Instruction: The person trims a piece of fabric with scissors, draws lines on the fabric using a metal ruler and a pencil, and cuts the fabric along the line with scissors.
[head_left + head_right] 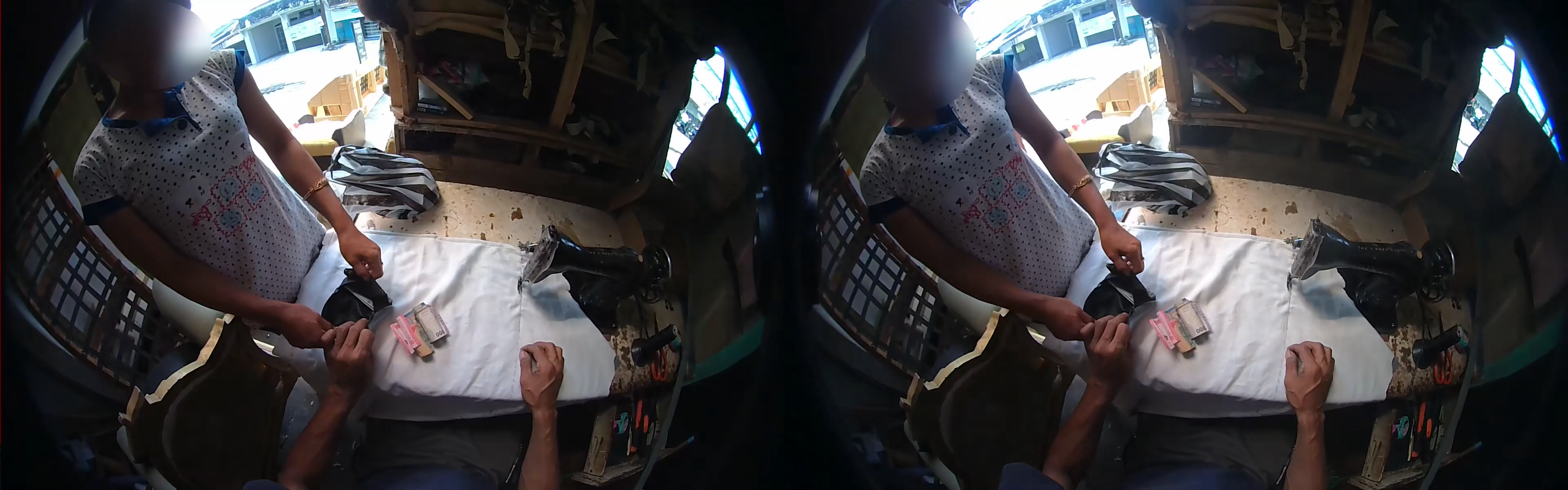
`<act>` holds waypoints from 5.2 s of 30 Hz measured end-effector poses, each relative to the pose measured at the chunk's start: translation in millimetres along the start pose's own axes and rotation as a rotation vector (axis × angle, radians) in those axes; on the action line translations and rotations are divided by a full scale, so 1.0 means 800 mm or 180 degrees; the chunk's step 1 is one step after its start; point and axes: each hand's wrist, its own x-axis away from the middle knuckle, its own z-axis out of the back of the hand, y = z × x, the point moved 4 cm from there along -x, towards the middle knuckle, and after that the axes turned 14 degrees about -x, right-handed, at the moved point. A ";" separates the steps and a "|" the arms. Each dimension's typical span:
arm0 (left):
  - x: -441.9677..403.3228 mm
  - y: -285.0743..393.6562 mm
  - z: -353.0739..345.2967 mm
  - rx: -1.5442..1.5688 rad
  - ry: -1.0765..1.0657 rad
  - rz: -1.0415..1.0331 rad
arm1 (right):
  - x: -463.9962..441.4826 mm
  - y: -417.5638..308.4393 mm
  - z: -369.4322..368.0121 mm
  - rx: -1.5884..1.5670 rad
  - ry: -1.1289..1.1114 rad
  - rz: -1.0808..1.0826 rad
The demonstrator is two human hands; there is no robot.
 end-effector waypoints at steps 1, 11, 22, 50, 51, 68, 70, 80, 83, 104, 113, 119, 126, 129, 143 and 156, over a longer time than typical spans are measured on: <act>0.003 0.004 -0.001 -0.0012 0.0010 0.0015 | -0.001 0.001 0.000 -0.0008 0.0002 -0.0018; 0.016 0.018 -0.003 0.0452 -0.0198 0.0142 | 0.002 -0.001 -0.003 0.0015 0.0021 0.0009; 0.024 0.017 -0.013 0.0814 -0.0341 0.0399 | 0.001 0.002 -0.004 0.0019 -0.0001 -0.0012; -0.054 0.004 -0.043 0.0239 -0.1736 0.1568 | -0.099 -0.151 -0.278 -0.1659 -0.1178 0.1077; -0.047 0.003 -0.048 0.0513 -0.1559 0.1594 | -0.098 -0.149 -0.277 -0.1731 -0.1135 0.1026; -0.022 0.003 -0.040 0.1204 -0.1193 0.1951 | -0.079 -0.137 -0.283 -0.2097 -0.1016 0.1520; -0.016 0.007 -0.037 0.1116 -0.1157 0.2059 | -0.075 -0.140 -0.281 -0.2140 -0.1021 0.1491; 0.016 0.003 -0.040 0.1283 -0.1488 0.2165 | -0.058 -0.136 -0.255 -0.2372 -0.1082 0.1562; 0.025 0.010 -0.028 0.1390 -0.1377 0.2265 | -0.048 -0.141 -0.244 -0.2313 -0.1205 0.1525; 0.033 -0.073 -0.039 0.1025 -0.0258 0.3043 | -0.047 -0.139 -0.231 -0.2349 -0.1560 0.0779; 0.064 0.023 0.032 0.0938 -0.0029 0.1480 | -0.030 -0.171 -0.235 -0.1434 -0.1437 0.1162; 0.059 0.029 0.041 0.0314 -0.0222 0.1070 | -0.040 -0.165 -0.243 -0.1961 -0.1297 0.0723; 0.058 0.034 0.027 0.0109 -0.0245 0.0996 | -0.047 -0.154 -0.246 -0.2244 -0.0791 0.0102; 0.056 0.034 0.028 0.0055 -0.0202 0.1003 | -0.047 -0.149 -0.250 -0.2418 -0.0907 -0.0224; 0.044 -0.014 -0.016 0.0006 -0.0048 0.1486 | -0.068 -0.185 -0.174 -0.3294 -0.0431 0.0224; 0.091 0.169 0.098 0.2011 -0.0289 0.0450 | 0.046 -0.009 -0.004 -0.2384 0.0861 -0.0306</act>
